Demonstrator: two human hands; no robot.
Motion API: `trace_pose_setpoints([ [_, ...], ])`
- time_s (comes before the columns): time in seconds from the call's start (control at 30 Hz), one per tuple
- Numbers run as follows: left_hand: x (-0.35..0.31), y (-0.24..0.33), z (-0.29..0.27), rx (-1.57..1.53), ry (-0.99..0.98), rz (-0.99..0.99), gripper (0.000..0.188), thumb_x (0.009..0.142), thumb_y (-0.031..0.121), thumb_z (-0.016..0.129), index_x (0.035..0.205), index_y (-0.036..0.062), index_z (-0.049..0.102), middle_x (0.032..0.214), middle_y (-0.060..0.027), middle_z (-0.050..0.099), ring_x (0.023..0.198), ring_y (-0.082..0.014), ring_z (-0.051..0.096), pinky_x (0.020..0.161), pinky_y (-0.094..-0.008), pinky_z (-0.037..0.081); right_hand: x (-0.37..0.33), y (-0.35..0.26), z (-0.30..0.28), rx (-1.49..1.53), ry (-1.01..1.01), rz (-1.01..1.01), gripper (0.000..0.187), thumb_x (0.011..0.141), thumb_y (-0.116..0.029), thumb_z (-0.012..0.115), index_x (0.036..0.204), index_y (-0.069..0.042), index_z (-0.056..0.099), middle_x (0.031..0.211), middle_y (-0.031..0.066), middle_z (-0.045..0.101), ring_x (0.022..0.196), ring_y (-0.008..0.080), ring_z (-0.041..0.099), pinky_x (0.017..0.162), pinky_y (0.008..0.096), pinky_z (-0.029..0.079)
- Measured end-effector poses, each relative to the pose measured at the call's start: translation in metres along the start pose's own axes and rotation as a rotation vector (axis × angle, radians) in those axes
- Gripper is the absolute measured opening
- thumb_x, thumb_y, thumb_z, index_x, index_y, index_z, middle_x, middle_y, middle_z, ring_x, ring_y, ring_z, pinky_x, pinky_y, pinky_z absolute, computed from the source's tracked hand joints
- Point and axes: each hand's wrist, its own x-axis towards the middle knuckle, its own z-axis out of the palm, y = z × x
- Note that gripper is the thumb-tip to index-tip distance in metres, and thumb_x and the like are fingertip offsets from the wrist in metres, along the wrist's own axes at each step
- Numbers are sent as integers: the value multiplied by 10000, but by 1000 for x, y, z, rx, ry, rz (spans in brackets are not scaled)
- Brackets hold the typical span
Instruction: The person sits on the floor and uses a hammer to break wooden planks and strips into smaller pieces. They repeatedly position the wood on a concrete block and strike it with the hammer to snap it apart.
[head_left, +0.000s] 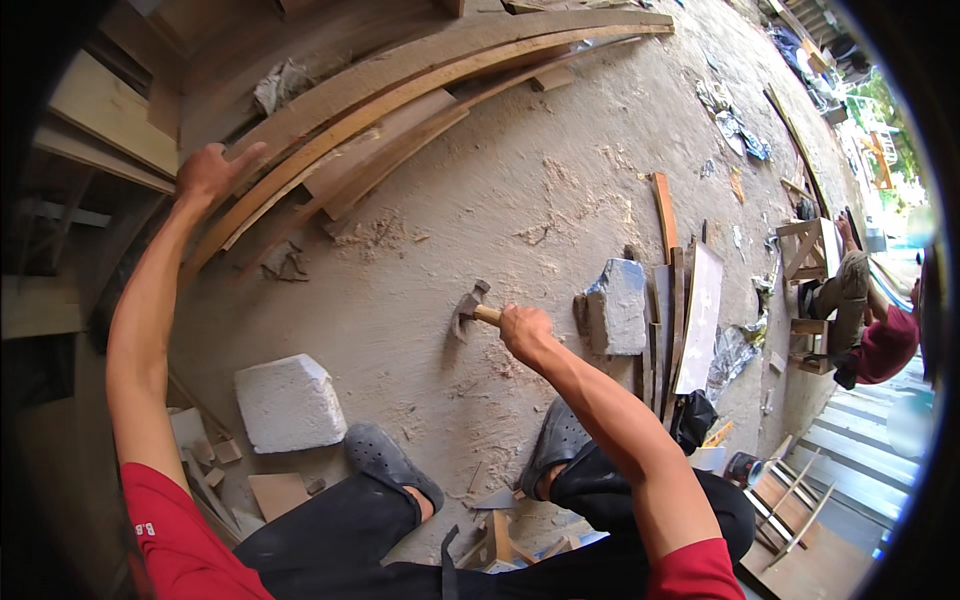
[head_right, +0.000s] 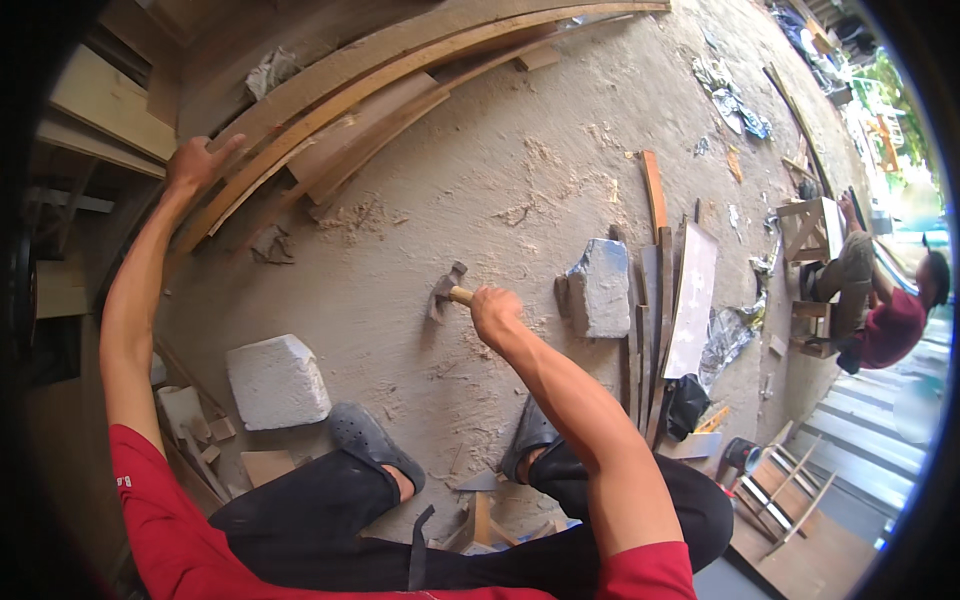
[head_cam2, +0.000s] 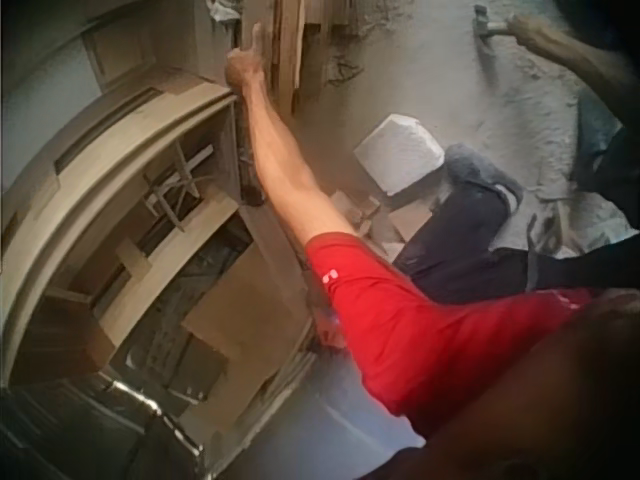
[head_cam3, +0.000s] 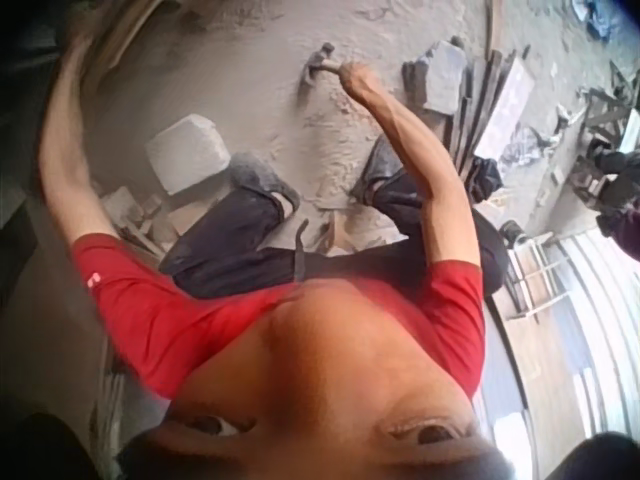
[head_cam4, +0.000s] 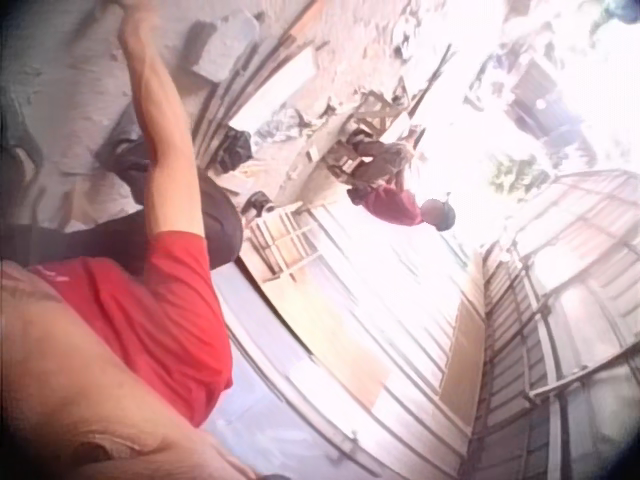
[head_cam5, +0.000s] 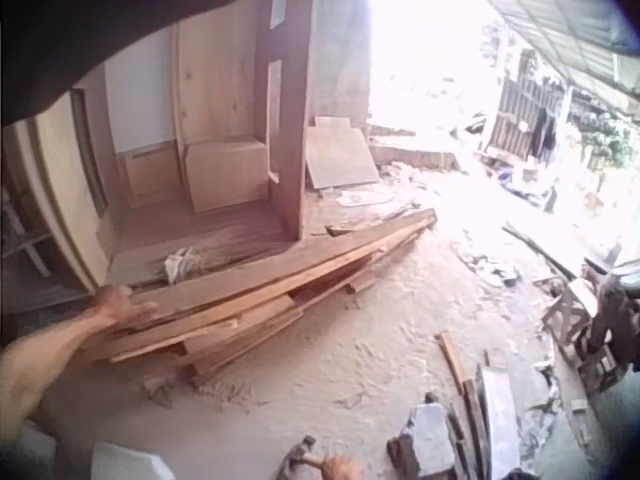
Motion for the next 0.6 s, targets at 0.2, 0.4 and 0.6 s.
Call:
trace_pose_setpoints([
  [0.2,-77,26,-71,47,75,21,1015,668,904,462,896,-59,686,892,-275,678,888,-402,672,770,-475,526,-10,1,44,275,119,81,275,946,-186,459,1047,-59,681,1038,155,705,956,322,692,758,407,568],
  [0.4,-198,10,-73,69,151,-15,957,654,916,459,830,7,702,827,-251,681,816,-404,677,715,-497,526,-58,-2,101,452,152,-4,292,858,-194,525,1025,-6,673,1005,207,694,936,361,681,782,442,552],
  [0.6,-323,-34,-7,-60,155,-113,867,673,856,533,886,36,715,865,-244,684,857,-409,666,715,-508,510,-103,19,123,466,112,61,247,815,-136,542,945,3,699,750,130,704,654,249,704,639,377,571],
])
